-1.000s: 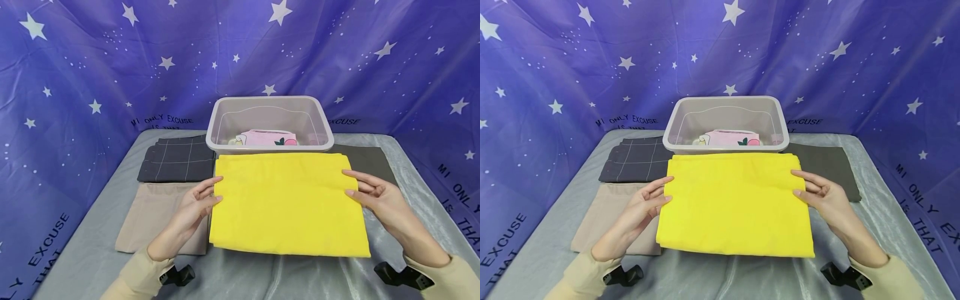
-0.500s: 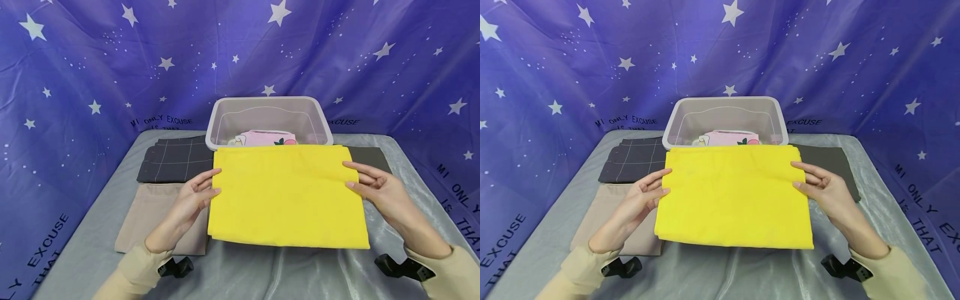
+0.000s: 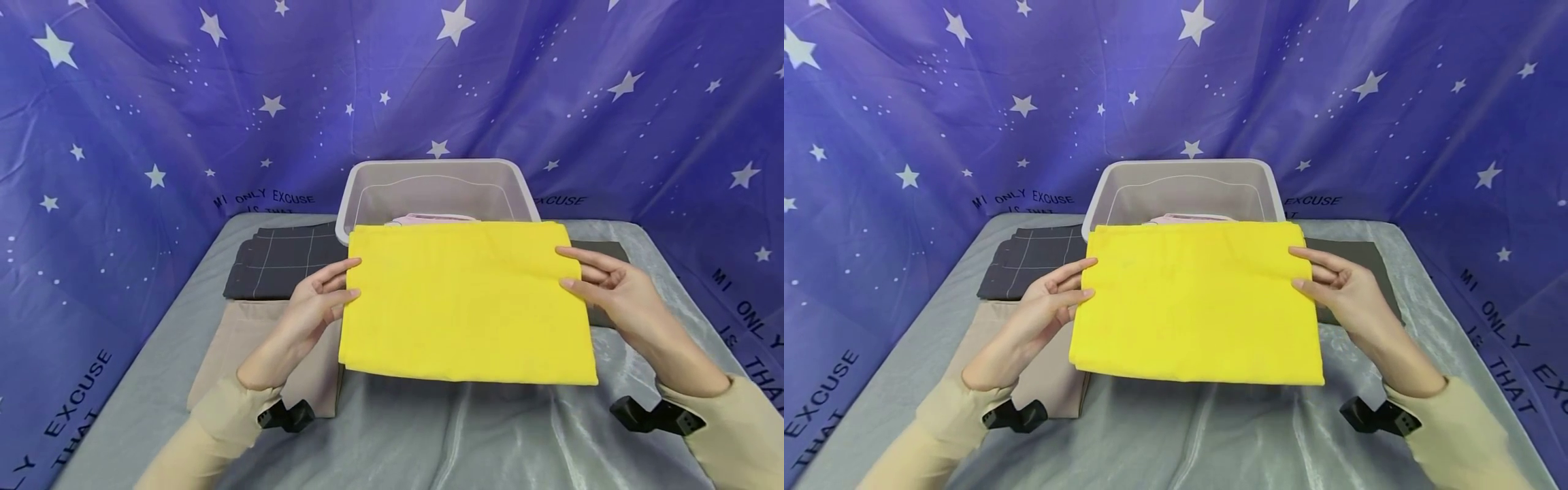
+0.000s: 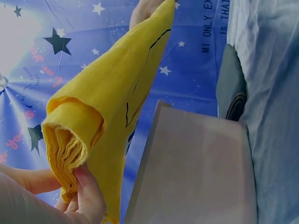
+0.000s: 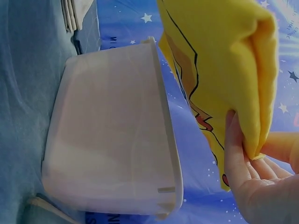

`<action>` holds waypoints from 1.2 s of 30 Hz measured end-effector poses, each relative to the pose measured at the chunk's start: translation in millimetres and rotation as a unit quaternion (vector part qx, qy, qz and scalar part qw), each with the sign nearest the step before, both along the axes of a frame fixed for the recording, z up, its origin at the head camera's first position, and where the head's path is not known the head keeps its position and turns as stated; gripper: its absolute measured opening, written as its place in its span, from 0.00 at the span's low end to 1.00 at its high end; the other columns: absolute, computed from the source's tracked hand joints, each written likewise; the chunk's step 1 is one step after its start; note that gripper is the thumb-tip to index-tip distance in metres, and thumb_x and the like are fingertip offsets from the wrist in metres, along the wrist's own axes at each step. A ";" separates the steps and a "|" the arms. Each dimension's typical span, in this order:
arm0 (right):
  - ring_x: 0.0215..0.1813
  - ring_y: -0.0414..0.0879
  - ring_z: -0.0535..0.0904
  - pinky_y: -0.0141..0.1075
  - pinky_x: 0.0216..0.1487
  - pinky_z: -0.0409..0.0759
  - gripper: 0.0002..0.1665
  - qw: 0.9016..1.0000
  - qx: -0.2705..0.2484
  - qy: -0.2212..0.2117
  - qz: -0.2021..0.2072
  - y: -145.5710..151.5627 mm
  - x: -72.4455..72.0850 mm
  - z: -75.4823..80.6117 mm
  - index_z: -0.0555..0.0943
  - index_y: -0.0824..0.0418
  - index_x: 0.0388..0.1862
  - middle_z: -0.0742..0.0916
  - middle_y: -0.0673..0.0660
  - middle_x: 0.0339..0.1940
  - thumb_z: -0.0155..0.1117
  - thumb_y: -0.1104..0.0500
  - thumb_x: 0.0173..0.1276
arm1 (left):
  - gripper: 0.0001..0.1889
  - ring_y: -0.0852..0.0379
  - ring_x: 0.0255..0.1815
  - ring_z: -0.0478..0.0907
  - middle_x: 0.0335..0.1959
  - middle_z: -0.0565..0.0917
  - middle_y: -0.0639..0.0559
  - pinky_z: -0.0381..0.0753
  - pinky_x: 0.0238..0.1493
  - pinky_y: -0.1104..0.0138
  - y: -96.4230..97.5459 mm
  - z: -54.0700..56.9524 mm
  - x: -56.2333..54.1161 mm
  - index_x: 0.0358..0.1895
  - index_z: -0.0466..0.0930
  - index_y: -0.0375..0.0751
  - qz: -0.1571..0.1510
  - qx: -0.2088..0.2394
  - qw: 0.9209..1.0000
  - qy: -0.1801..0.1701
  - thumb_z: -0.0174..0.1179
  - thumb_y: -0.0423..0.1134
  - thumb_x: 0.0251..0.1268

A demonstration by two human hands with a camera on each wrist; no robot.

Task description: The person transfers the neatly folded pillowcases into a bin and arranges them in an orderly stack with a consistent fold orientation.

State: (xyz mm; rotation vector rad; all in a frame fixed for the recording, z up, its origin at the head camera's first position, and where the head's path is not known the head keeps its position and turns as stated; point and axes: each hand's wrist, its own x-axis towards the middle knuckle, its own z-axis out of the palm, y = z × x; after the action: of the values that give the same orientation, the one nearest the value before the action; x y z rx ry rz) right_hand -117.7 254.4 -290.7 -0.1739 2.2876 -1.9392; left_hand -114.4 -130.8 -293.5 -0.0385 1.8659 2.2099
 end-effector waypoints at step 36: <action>0.19 0.42 0.59 0.33 0.25 0.63 0.36 0.994 0.101 -0.016 -0.041 -9.9 -56.3 18.3 0.62 0.55 0.65 0.66 0.42 0.13 0.61 0.52 0.58 | 0.26 0.54 0.51 0.72 0.57 0.70 0.48 0.72 0.51 0.60 3.7 17.8 -60.0 0.62 0.64 0.47 0.000 -0.023 0.999 -0.033 0.50 0.26 0.60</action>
State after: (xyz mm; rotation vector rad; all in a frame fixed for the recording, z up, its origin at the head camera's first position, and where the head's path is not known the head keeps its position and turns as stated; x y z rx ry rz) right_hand -174.1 244.5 -272.4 -0.0262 2.4873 -1.7164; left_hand -174.4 -127.1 -275.7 -0.1204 1.8813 2.1386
